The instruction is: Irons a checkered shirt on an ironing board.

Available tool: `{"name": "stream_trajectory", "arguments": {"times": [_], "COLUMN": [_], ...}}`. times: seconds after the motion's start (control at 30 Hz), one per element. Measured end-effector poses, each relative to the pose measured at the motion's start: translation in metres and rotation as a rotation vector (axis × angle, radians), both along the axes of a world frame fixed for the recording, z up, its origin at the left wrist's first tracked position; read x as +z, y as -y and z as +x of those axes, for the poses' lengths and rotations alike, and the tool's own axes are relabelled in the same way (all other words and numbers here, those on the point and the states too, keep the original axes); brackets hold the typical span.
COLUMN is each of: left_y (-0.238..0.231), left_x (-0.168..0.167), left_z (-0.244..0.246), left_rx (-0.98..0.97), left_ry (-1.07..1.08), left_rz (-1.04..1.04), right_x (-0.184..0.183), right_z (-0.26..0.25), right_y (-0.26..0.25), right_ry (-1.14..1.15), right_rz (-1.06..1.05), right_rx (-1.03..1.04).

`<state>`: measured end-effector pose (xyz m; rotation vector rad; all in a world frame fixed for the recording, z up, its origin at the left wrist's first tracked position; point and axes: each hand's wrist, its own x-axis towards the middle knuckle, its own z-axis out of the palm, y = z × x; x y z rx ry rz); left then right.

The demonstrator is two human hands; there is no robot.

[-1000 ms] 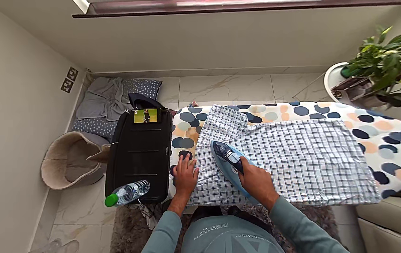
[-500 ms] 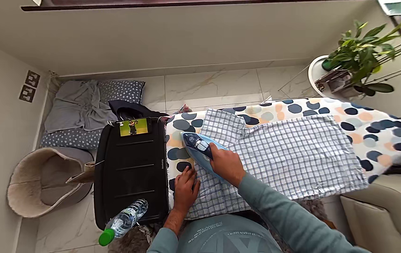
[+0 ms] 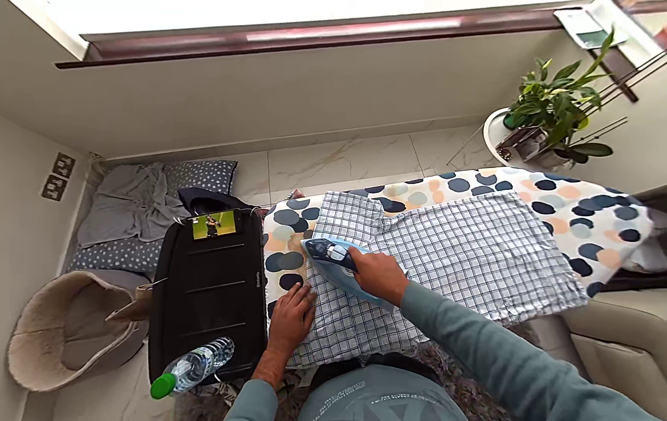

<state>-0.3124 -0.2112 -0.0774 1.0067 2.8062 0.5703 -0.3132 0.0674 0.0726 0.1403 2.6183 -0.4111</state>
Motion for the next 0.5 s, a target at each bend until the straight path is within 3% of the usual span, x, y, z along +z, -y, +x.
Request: {"name": "stream_trajectory", "arguments": {"times": [0.3, 0.5], "left_y": [-0.013, -0.066], "left_x": [0.023, 0.054], "left_z": [-0.007, -0.028], "left_rx": [-0.004, 0.150], "left_ry": [0.079, 0.092], "left_rz": [-0.185, -0.418], "right_x": [0.005, 0.010], "right_z": [0.088, 0.130], "right_y": [-0.063, -0.077], "right_ry": [0.086, 0.163], "right_rz": [0.020, -0.019], "right_rx": [-0.092, -0.196]}}
